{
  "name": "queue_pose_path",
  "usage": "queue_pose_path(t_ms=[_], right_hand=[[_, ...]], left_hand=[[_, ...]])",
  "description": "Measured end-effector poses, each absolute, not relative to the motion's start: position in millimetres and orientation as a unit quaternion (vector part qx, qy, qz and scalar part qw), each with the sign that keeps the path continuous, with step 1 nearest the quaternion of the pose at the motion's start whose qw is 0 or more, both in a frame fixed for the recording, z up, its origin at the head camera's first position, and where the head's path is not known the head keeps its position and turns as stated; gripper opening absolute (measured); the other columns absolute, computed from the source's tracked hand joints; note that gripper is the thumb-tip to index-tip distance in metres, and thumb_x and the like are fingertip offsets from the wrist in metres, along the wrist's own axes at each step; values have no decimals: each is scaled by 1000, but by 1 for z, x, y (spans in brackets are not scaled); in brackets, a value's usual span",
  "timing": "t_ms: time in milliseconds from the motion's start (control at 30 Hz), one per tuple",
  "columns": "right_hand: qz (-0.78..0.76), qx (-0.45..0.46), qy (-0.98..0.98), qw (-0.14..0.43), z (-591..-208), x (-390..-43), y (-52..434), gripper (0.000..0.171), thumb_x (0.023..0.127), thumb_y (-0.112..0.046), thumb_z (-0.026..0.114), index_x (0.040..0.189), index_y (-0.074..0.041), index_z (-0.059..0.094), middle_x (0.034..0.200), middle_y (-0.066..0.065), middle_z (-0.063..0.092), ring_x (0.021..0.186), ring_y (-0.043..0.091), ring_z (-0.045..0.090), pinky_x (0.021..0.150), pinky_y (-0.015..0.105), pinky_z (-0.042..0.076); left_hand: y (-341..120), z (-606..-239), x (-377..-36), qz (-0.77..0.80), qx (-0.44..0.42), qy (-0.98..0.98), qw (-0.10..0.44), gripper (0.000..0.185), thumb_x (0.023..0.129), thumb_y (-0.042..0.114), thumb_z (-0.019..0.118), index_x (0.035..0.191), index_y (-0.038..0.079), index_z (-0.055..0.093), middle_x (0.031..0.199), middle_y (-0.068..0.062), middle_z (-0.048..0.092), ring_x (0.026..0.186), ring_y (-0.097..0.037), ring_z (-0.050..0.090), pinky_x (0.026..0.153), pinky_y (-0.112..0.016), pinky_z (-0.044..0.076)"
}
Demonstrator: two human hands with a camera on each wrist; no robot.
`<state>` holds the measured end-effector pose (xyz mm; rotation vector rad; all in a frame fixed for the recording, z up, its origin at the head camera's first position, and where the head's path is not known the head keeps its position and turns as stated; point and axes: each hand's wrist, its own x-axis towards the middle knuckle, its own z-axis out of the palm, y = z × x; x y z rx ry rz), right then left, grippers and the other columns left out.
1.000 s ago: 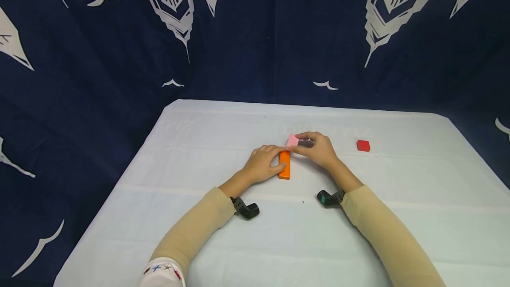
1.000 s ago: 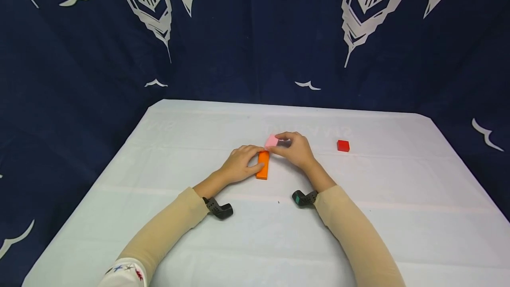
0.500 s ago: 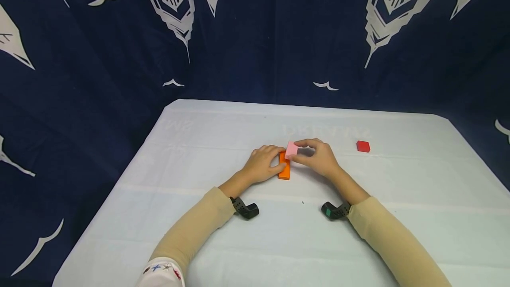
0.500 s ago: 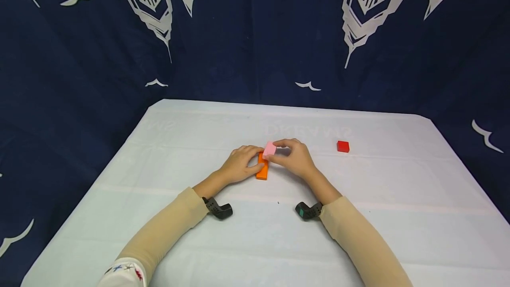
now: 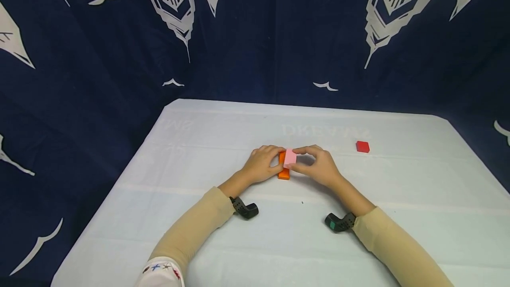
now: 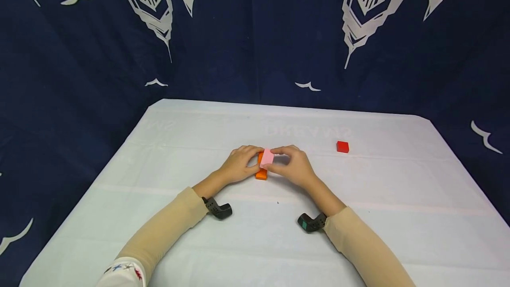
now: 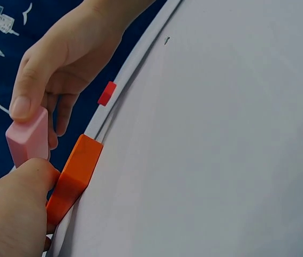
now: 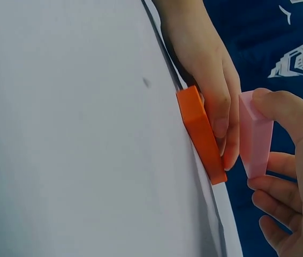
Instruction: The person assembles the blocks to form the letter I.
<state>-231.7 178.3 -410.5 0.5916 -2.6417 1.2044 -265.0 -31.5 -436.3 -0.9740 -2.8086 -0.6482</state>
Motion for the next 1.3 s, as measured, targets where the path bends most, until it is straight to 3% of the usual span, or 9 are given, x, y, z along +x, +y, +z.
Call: queue_pose_path(t_ms=[400, 1300], right_hand=[[424, 232, -869, 109, -416, -214, 175, 46, 66, -35, 83, 105, -15, 69, 103, -1, 65, 101, 18, 55, 87, 46, 42], [421, 262, -859, 128, -419, -192, 171, 46, 64, -35, 84, 104, -17, 70, 97, -11, 64, 96, 10, 55, 84, 37, 44]], left_hand=[[-32, -436, -264, -207, -320, -923, 52, 48, 91, 44, 51, 132, 20, 48, 132, 3, 50, 122, -18, 42, 97, -43, 33], [-33, -436, -265, -209, -323, -922, 50, 50, 91, 44, 50, 134, 20, 46, 133, 1, 48, 124, -19, 40, 97, -43, 31]])
